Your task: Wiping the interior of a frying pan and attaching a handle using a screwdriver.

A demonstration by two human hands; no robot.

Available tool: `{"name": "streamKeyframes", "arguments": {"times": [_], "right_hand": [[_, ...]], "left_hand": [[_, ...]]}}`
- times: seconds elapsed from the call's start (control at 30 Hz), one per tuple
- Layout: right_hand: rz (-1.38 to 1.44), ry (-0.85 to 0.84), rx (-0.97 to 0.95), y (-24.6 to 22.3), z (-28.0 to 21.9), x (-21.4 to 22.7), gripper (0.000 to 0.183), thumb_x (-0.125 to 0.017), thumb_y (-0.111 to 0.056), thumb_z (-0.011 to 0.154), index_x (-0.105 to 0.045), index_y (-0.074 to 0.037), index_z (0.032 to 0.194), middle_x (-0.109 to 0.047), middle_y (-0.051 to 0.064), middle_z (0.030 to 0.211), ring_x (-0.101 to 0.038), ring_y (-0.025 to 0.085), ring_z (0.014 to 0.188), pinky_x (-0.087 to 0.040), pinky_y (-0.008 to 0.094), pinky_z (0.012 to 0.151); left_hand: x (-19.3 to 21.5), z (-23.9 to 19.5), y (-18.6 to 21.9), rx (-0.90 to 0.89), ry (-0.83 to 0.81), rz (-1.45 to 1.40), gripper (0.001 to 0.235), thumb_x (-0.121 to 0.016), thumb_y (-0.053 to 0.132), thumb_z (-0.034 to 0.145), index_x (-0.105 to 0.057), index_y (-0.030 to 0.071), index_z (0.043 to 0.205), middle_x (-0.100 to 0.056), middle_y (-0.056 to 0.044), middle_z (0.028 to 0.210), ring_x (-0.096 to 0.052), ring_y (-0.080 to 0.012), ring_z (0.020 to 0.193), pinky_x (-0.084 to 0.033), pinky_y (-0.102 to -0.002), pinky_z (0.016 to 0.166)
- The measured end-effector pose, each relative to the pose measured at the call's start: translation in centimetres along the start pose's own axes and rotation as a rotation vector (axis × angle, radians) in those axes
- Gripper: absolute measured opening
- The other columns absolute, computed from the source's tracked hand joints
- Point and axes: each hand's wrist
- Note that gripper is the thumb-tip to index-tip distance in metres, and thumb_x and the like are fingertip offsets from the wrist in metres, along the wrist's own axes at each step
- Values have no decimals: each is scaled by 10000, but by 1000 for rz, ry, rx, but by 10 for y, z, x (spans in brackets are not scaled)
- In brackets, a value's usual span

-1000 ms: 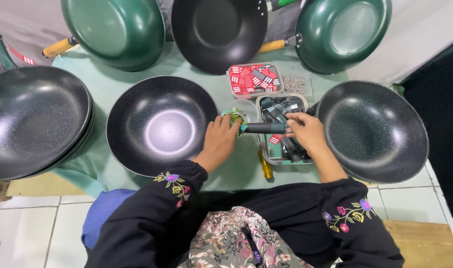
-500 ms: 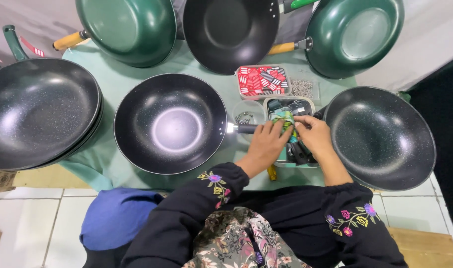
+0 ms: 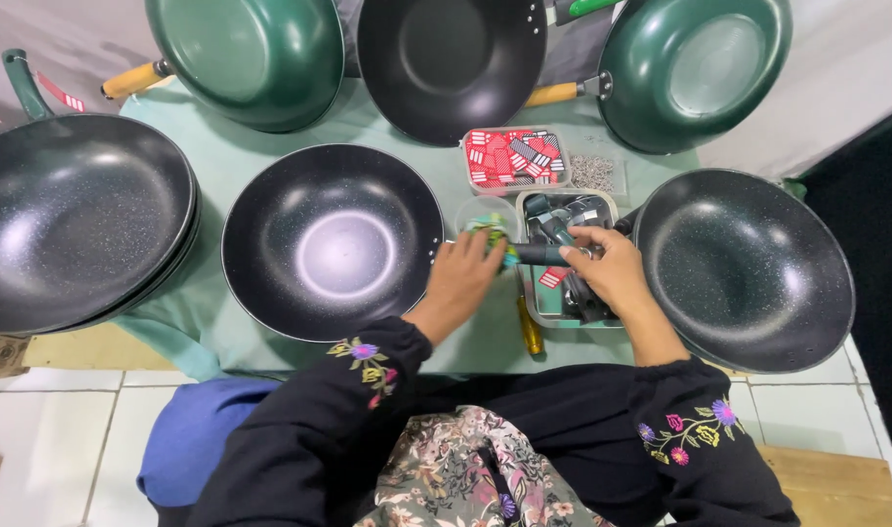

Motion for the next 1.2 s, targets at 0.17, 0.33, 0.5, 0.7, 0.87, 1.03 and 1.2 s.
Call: {"name": "streamKeyframes", "arguments": {"times": [0.17, 0.33, 0.5, 0.7, 0.87, 1.03, 1.2], "right_hand": [[-257, -114, 142, -13, -15, -5, 580, -879, -325, 735, -734, -166, 1274, -617, 191, 1106, -646, 419, 1065, -536, 502, 925], [-453, -163, 43, -5, -9, -15, 529, -852, -332, 743, -736, -340, 1259, -561, 95, 1189, -643, 364, 1134, -534, 482, 966], [-514, -137, -21, -9, -8, -15, 439, -829, -338, 767, -754, -386, 1197, -571, 51, 1217, -654, 347, 1150, -534, 478, 966], [-552, -168, -15, -22, -11, -12, 415, -808, -320, 796, -751, -356, 1205, -578, 94, 1235, -644, 392, 1173, -530, 505, 962], [-606, -187, 32, -26, -11, -12, 426, -796, -315, 809, -738, -311, 1230, -598, 116, 1205, -657, 416, 1149, -534, 518, 941], [-777, -119, 131, -5, 2, -23, 468, -789, -330, 803, -683, -289, 1257, -574, 105, 1183, -634, 403, 1159, -534, 512, 956], [-969, 38, 327, -10, 6, -32, 415, -805, -241, 703, -690, -163, 1094, -622, 85, 1048, -616, 304, 1062, -427, 416, 882]], "left_hand": [[24, -33, -31, 77, -168, 112, 249, -677, 86, 906, -709, 131, 1148, -615, -107, 949, -636, -273, 829, -489, -357, 614], [41, -72, -37, 112, -313, 128, 283, -664, 120, 898, -675, 114, 1180, -573, -97, 909, -632, -257, 798, -504, -337, 569], [78, -104, -44, 87, -514, 169, 305, -650, 102, 872, -652, 106, 1177, -583, -70, 880, -655, -228, 737, -525, -330, 543], [109, -161, -88, 72, -629, 281, 118, -588, 150, 883, -692, 167, 936, -603, -59, 832, -632, -281, 766, -458, -407, 600], [124, -168, -113, 47, -633, 235, 135, -532, 120, 892, -657, 168, 900, -578, -79, 829, -585, -314, 777, -401, -428, 628], [147, -128, -131, 73, -645, 166, 193, -471, 162, 924, -659, 202, 934, -631, -67, 892, -617, -316, 857, -441, -444, 696], [176, -69, -152, 27, -466, 59, 52, -592, 230, 828, -611, 223, 877, -583, -11, 801, -620, -261, 770, -485, -389, 668]]}}
Point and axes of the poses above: each hand's wrist, its own z-axis towards the middle knuckle, its own x-axis out of the back of the hand, y = z × x
